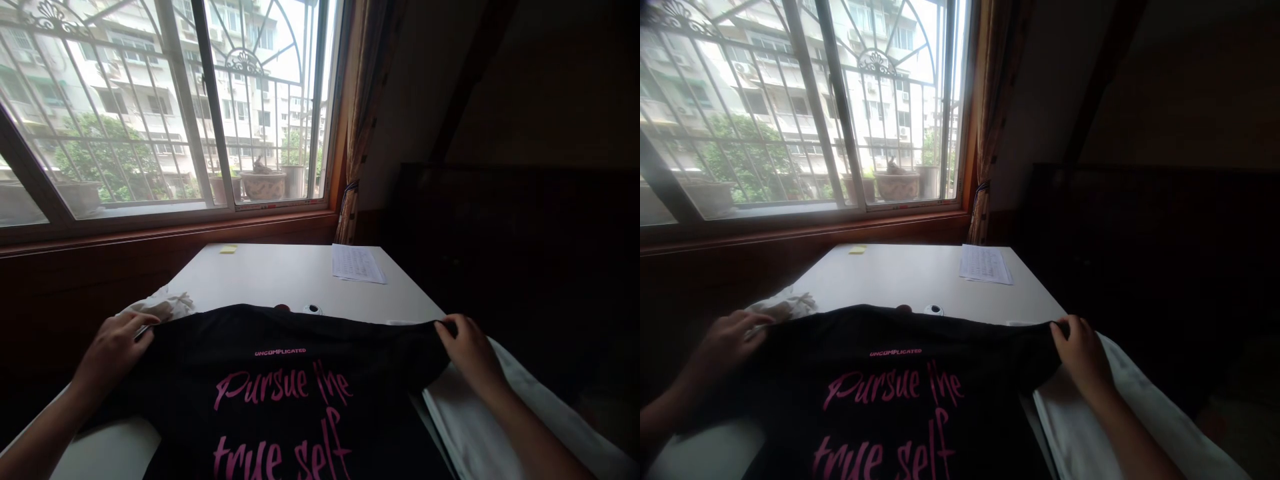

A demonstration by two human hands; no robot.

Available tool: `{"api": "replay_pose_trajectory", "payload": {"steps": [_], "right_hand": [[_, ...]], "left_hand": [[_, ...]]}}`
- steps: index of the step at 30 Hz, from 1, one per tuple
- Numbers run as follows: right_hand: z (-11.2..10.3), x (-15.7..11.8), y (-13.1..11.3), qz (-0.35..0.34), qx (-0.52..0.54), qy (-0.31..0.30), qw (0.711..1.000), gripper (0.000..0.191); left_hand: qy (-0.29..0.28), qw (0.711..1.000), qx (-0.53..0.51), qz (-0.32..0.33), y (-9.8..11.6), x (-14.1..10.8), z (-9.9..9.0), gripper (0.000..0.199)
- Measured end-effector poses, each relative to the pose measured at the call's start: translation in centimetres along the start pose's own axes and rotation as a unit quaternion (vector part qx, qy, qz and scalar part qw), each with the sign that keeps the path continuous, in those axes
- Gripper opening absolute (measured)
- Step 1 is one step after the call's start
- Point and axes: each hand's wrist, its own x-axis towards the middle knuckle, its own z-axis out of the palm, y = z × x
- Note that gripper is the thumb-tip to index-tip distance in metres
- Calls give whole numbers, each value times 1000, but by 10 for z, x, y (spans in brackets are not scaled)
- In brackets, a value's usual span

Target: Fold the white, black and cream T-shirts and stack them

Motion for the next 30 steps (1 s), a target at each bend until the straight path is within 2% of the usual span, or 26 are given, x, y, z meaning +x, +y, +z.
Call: {"api": "replay_pose_trajectory", "payload": {"steps": [2,4,7,9,10,12,14,18,22,26,30], "right_hand": [[-1,-4,-28,-87,-40,25,995,26],[-1,-13,-63,-169,-37,-9,985,24],[6,-33,-120,-268,37,-178,946,21],[16,-49,-153,-329,114,-314,884,24],[23,-57,-166,-354,146,-349,855,27],[39,-69,-185,-384,184,-366,828,33],[55,-74,-196,-389,181,-344,835,39],[83,-63,-194,-346,70,-318,880,46],[107,-36,-181,-289,-12,-327,900,50],[126,-11,-170,-256,-30,-317,913,49],[136,5,-171,-235,-44,-296,925,44]], "left_hand": [[-31,995,-35,93,30,14,11,34],[-72,986,-47,143,57,26,29,33],[-135,973,-57,178,92,40,62,31],[-157,964,-70,203,112,48,82,29],[-156,961,-75,216,121,51,91,28],[-139,958,-82,239,136,58,104,31],[-113,958,-85,250,145,64,115,37],[-86,966,-73,231,150,76,131,48],[-92,973,-57,203,150,85,145,44],[-83,975,-66,195,150,91,154,40],[-67,976,-79,193,147,98,156,38]]}}
